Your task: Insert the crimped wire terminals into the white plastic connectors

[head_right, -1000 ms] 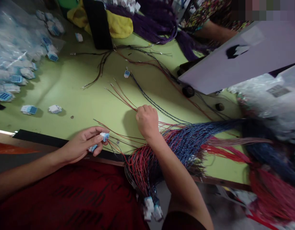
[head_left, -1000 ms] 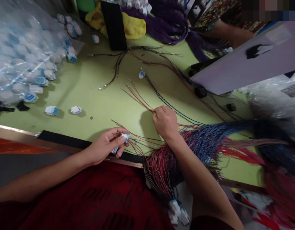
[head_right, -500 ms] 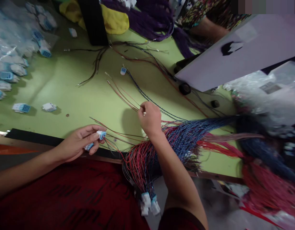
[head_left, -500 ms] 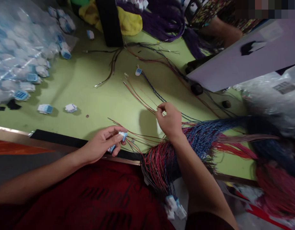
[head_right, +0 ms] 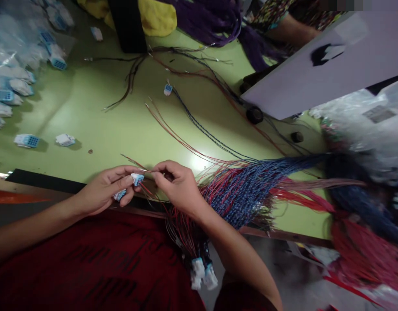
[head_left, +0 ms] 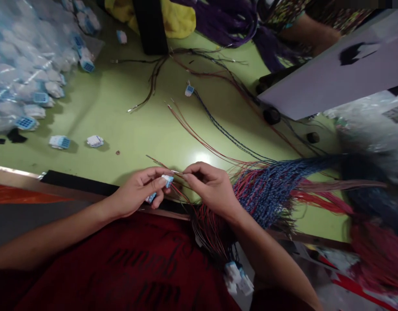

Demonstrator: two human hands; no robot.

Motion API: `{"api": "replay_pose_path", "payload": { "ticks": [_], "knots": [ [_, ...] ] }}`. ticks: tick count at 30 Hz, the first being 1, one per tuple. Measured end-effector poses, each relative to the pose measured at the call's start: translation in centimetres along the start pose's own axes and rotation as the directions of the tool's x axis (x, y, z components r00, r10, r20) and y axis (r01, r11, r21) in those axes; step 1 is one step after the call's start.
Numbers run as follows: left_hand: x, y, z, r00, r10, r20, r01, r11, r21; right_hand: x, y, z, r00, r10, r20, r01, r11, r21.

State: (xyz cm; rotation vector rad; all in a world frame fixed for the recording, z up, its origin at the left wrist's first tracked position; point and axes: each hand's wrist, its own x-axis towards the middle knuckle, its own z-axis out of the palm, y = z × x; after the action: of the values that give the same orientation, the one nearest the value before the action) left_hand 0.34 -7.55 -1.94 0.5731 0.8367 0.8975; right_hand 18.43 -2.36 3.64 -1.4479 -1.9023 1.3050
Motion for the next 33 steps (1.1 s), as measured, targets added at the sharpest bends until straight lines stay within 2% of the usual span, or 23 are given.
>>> {"api": "replay_pose_path", "payload": {
  "ticks": [6,18,28,33],
  "knots": [
    [0.14,0.32,0.08,0.999,-0.030,-0.026,0.029,0.999,-0.033,-0.35,0.39,-0.24,0.998,-0.053,-0.034,0.048,0.989,-0.137],
    [-0.01,0.36,0.10,0.999,-0.025,-0.036,0.024,0.999,-0.035,-0.48,0.24,0.20,0.982,-0.189,0.027,0.190,0.961,-0.199],
    [0.01,0.20,0.18,0.998,-0.014,-0.058,0.015,1.000,0.026,-0.32,0.06,0.36,0.985,-0.126,0.115,0.145,0.974,-0.175],
    [-0.01,0.06,0.01,0.998,0.032,-0.060,-0.027,0.996,0.084,-0.15,0.14,0.54,0.986,-0.115,0.118,0.137,0.971,-0.194]
  ]
}}
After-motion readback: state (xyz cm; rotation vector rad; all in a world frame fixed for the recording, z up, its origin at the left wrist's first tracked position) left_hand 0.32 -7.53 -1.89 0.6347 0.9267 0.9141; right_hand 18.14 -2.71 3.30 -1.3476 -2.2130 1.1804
